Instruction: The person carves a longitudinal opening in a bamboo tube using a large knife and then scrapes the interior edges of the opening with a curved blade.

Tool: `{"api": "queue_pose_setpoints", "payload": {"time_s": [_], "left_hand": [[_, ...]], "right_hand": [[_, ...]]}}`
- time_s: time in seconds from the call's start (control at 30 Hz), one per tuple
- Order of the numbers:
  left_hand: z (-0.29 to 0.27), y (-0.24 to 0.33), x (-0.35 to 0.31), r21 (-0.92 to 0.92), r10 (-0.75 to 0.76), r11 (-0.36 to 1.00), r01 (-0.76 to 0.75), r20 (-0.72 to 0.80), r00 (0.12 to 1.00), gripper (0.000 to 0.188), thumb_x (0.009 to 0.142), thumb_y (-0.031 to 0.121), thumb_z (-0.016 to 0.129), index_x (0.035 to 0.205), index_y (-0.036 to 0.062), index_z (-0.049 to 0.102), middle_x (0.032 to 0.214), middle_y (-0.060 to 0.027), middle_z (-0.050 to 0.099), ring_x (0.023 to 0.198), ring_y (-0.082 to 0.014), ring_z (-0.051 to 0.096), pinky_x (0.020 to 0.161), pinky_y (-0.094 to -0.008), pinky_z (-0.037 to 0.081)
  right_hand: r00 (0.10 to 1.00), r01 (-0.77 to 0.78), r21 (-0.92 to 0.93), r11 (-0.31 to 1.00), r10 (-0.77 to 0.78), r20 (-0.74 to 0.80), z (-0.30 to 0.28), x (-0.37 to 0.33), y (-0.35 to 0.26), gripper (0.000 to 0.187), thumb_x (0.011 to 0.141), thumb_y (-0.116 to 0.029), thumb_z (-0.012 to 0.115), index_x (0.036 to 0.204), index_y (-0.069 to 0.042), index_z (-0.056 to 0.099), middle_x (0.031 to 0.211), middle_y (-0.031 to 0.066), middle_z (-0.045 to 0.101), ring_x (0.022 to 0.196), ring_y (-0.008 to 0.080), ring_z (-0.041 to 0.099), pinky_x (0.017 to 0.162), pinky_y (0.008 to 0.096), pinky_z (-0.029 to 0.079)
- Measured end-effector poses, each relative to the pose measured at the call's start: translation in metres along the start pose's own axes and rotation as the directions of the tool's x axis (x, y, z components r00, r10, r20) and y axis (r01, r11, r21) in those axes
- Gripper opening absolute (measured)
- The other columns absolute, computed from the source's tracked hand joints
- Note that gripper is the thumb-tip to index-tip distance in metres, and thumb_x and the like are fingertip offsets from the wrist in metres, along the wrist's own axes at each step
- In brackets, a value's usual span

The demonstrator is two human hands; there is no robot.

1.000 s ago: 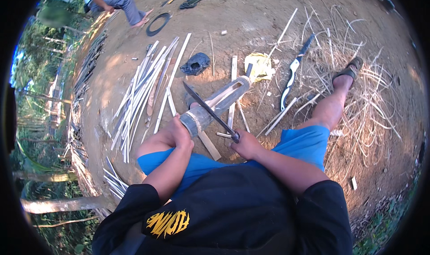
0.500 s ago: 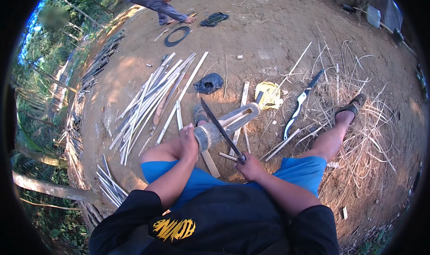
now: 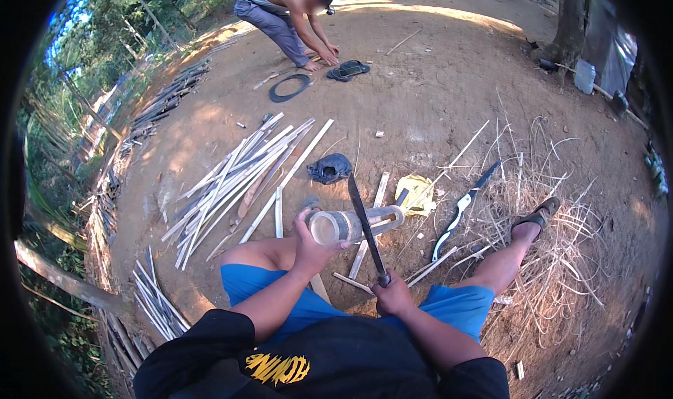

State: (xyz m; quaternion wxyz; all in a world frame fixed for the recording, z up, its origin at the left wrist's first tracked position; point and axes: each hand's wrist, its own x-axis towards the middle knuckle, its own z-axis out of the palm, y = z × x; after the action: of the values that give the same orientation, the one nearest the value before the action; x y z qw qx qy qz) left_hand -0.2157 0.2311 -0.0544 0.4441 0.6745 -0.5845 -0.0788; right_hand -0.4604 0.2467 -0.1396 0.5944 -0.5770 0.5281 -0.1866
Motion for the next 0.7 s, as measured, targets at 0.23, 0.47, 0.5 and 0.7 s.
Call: {"api": "queue_pose_setpoints", "payload": {"time_s": [0.23, 0.47, 0.5, 0.7], "left_hand": [[0.013, 0.026, 0.015, 0.195, 0.042, 0.979, -0.052, 0.055, 0.998, 0.113, 0.064, 0.043, 0.093, 0.144, 0.0013, 0.026, 0.140, -0.0235, 0.038, 0.133, -0.0414, 0.040, 0.111, -0.0494, 0.038], [0.001, 0.035, 0.060, 0.076, 0.106, 0.990, -0.120, 0.167, 0.980, 0.097, 0.066, 0.032, 0.091, 0.142, 0.0040, 0.039, 0.141, -0.0193, 0.046, 0.133, -0.0377, 0.046, 0.112, -0.0448, 0.039], [-0.006, 0.041, 0.073, 0.080, 0.121, 0.986, -0.143, 0.238, 0.964, 0.097, 0.064, 0.032, 0.092, 0.142, 0.0043, 0.041, 0.141, -0.0187, 0.046, 0.134, -0.0374, 0.046, 0.112, -0.0443, 0.039], [-0.016, 0.039, 0.156, 0.073, 0.215, 0.925, -0.373, 0.709, 0.672, 0.100, 0.062, 0.026, 0.092, 0.147, 0.0099, 0.044, 0.154, -0.0157, 0.041, 0.138, -0.0370, 0.043, 0.117, -0.0440, 0.036]], "right_hand": [[1.000, 0.014, 0.085, 0.996, -0.013, -0.016, 0.006, 0.006, 0.010, 0.033, 0.084, -0.023, 0.078, 0.104, -0.002, 0.061, 0.079, 0.0067, 0.065, 0.072, 0.0180, 0.061, 0.070, 0.0359, 0.051], [0.990, 0.044, -0.017, 0.999, -0.045, -0.131, -0.014, -0.002, -0.016, 0.036, 0.085, -0.025, 0.078, 0.106, 0.000, 0.064, 0.083, 0.0104, 0.065, 0.075, 0.0219, 0.063, 0.073, 0.0376, 0.052], [0.987, 0.046, -0.038, 0.998, -0.051, -0.150, -0.020, -0.005, -0.025, 0.036, 0.085, -0.025, 0.078, 0.106, 0.000, 0.064, 0.082, 0.0105, 0.065, 0.075, 0.0220, 0.063, 0.073, 0.0377, 0.052], [0.952, 0.027, -0.177, 0.984, -0.080, -0.294, -0.061, -0.027, -0.052, 0.037, 0.083, -0.029, 0.076, 0.104, -0.001, 0.066, 0.079, 0.0117, 0.065, 0.074, 0.0254, 0.064, 0.072, 0.0389, 0.051]]}}
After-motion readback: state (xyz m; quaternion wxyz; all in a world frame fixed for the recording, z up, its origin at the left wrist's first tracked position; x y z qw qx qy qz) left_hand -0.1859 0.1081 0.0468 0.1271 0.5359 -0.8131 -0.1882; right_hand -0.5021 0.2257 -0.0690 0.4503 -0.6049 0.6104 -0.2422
